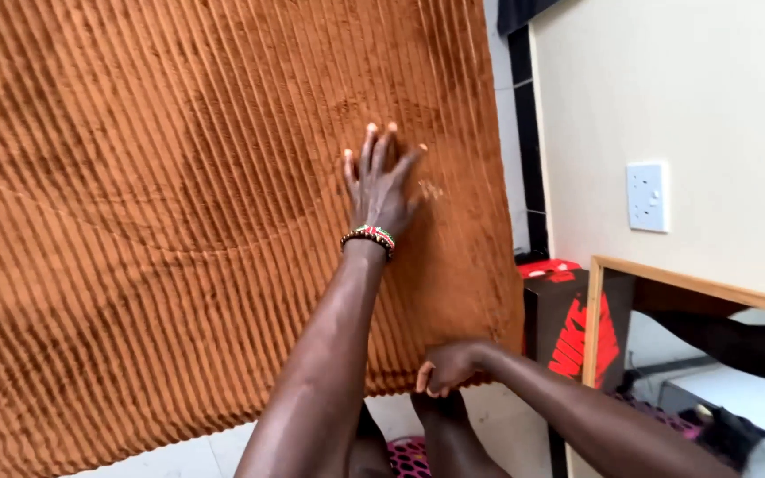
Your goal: Straighten the duvet and fold the top sheet of a bed to make it.
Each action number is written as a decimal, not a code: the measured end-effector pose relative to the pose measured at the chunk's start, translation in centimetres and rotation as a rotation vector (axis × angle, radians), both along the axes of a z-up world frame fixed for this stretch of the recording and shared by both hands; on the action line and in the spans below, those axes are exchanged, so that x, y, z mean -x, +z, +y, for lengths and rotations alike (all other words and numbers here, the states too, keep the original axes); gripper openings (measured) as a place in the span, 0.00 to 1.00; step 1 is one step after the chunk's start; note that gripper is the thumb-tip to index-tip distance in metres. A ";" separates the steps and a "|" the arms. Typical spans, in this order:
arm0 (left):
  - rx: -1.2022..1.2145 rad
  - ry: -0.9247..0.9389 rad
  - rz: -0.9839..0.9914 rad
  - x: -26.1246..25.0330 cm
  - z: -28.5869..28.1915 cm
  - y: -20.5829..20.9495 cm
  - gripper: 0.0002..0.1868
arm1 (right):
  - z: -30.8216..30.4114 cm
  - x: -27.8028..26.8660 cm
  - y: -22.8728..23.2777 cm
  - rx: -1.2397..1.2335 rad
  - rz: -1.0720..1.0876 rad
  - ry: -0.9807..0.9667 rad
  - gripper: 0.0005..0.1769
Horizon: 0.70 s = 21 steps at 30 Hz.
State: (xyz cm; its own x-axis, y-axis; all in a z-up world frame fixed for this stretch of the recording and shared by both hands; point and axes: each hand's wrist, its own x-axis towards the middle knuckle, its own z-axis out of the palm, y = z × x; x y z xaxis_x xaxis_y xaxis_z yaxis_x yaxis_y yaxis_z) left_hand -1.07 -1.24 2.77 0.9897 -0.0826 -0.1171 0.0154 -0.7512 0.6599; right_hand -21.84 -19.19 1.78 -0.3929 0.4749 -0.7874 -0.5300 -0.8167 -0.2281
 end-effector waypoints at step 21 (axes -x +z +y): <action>-0.335 -0.334 0.332 0.4 0.8 2.5 0.73 | 0.3 -21.6 1.5 0.334 -1.471 -0.143 0.12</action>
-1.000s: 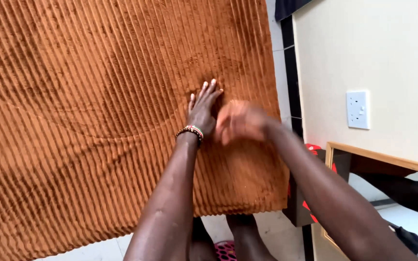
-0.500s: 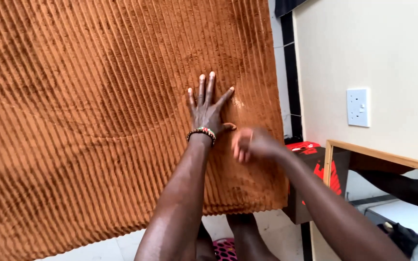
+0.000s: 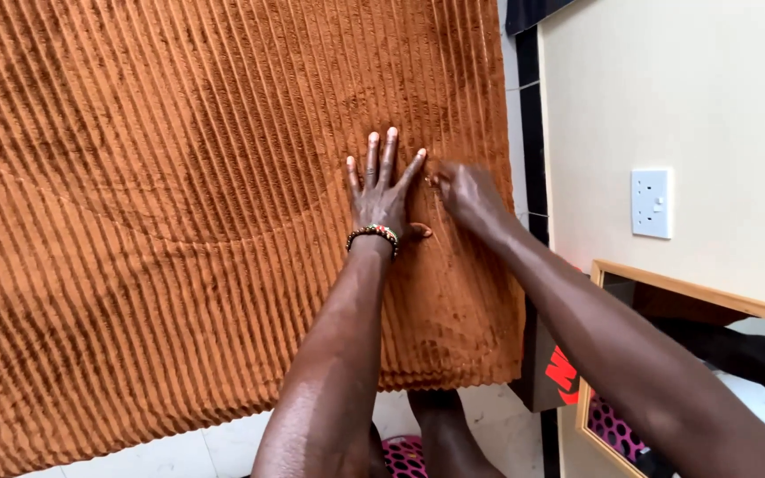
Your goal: Straighten the duvet and fold the top sheet of a bed to make it.
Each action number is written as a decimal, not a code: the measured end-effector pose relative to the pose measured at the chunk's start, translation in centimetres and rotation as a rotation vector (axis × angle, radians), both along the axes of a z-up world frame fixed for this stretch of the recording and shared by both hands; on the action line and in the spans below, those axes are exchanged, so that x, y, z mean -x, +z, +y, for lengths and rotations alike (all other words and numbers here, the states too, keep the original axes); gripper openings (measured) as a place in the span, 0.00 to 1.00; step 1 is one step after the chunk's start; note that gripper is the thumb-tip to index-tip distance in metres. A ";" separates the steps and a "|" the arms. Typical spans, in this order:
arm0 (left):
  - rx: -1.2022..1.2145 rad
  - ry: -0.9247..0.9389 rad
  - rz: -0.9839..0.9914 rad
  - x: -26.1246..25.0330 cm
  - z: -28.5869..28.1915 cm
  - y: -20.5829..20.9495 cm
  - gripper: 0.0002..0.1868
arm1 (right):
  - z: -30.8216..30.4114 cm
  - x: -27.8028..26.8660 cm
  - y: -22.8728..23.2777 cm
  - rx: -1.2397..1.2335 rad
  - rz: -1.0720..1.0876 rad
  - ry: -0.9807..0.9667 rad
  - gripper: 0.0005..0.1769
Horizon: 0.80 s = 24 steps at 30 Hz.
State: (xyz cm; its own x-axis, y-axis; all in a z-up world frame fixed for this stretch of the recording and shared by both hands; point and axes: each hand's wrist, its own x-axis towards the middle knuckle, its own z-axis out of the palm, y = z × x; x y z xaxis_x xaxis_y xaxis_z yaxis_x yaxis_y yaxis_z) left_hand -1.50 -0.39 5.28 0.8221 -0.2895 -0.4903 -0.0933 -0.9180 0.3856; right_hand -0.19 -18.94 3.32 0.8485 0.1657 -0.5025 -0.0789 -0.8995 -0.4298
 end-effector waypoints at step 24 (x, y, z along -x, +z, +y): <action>0.091 -0.112 0.123 -1.7 2.2 -5.0 0.74 | -0.7 8.4 -5.0 -0.597 1.512 0.483 0.39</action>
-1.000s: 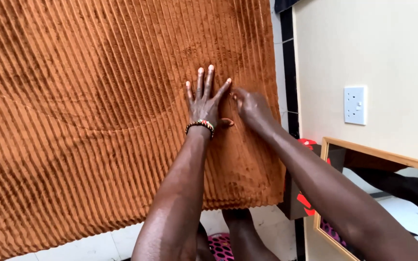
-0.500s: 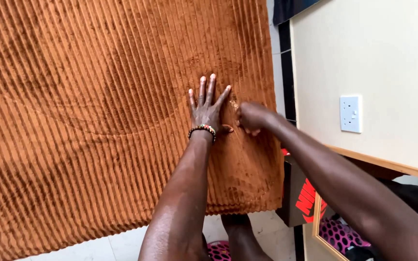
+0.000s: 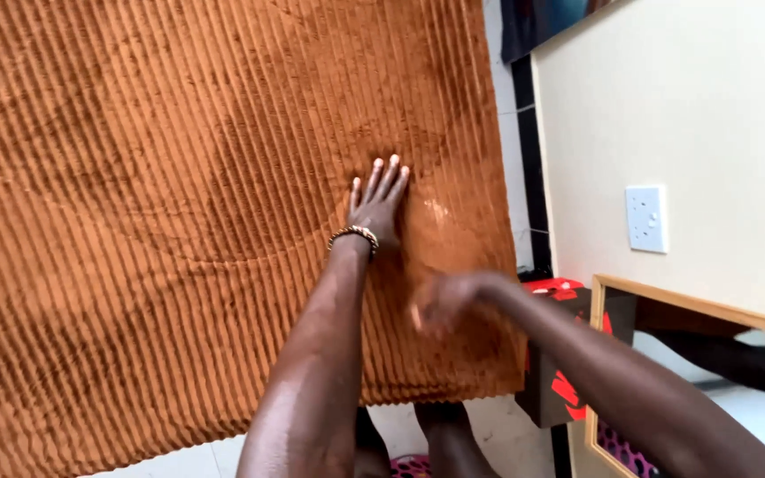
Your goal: Straighten the duvet and fold the top sheet of a bed to make it.
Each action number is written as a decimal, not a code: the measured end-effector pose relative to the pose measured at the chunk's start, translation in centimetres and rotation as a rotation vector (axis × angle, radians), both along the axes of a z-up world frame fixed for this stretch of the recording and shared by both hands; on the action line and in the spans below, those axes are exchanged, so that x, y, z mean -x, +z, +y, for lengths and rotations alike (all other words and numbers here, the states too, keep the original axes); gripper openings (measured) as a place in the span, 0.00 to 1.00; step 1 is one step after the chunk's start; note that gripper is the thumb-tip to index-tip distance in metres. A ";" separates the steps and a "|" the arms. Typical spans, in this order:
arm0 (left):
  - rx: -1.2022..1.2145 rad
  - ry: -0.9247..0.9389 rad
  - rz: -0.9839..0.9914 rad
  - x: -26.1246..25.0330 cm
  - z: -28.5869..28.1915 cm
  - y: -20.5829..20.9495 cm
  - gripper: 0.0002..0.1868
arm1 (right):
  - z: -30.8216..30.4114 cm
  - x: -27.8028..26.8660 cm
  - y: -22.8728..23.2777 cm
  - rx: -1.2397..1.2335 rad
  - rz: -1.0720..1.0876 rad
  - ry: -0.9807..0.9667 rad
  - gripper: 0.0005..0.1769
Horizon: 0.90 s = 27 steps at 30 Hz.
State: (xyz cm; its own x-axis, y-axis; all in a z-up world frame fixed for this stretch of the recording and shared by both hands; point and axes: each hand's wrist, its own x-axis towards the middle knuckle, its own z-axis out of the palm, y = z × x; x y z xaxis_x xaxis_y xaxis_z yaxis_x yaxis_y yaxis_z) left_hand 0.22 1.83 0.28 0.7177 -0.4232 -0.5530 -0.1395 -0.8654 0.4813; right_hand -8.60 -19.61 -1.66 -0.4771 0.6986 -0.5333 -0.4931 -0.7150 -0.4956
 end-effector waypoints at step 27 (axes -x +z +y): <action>0.601 0.051 -0.571 26.1 4.3 2.5 0.21 | 3.1 -8.4 7.4 0.376 -0.073 -1.392 0.26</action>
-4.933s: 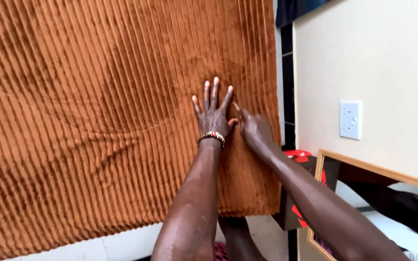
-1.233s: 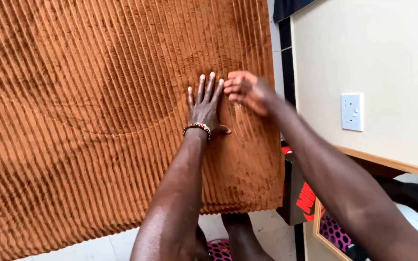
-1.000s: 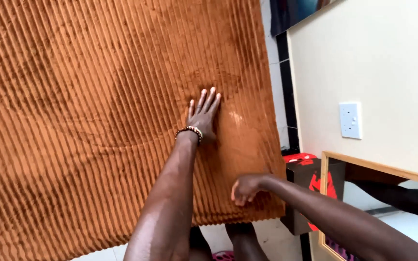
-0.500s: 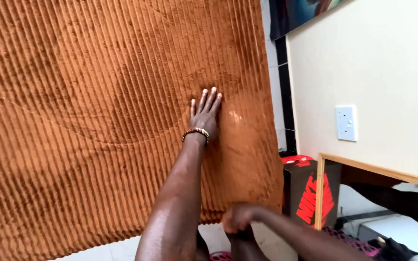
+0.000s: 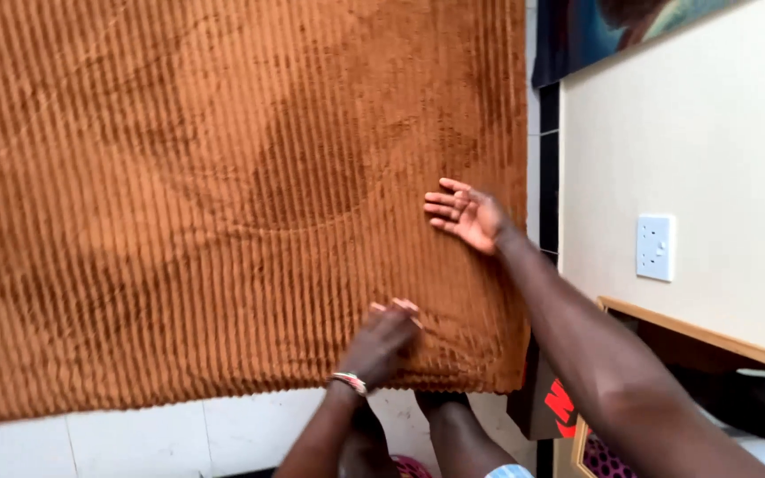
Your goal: Straighten the duvet and fold the top sheet of a bed to make it.
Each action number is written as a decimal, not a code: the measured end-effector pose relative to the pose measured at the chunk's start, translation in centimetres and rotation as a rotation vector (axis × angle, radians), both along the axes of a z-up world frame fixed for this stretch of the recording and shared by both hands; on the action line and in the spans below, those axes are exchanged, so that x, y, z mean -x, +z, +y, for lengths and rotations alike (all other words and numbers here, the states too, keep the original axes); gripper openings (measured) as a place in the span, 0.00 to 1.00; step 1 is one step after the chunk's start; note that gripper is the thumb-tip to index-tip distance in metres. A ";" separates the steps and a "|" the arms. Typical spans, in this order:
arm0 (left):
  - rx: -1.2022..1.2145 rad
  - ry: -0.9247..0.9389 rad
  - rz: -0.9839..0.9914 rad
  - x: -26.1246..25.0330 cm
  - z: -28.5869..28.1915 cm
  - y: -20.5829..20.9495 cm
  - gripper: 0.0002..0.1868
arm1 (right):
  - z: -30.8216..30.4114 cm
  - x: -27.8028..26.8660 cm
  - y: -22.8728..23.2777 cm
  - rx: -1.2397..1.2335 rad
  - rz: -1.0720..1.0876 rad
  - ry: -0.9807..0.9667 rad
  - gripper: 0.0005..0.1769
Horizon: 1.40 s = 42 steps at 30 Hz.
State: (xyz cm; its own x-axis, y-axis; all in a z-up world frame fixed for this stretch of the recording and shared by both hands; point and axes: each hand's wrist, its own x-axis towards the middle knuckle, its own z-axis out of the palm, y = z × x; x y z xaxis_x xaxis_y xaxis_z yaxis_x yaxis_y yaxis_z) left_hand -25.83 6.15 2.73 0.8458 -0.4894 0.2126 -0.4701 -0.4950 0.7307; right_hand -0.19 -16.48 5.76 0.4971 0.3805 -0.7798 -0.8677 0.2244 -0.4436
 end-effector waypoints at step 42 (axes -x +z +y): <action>-0.645 1.464 0.470 18.9 53.0 34.1 0.32 | 68.9 25.9 31.0 0.758 -1.477 1.259 0.43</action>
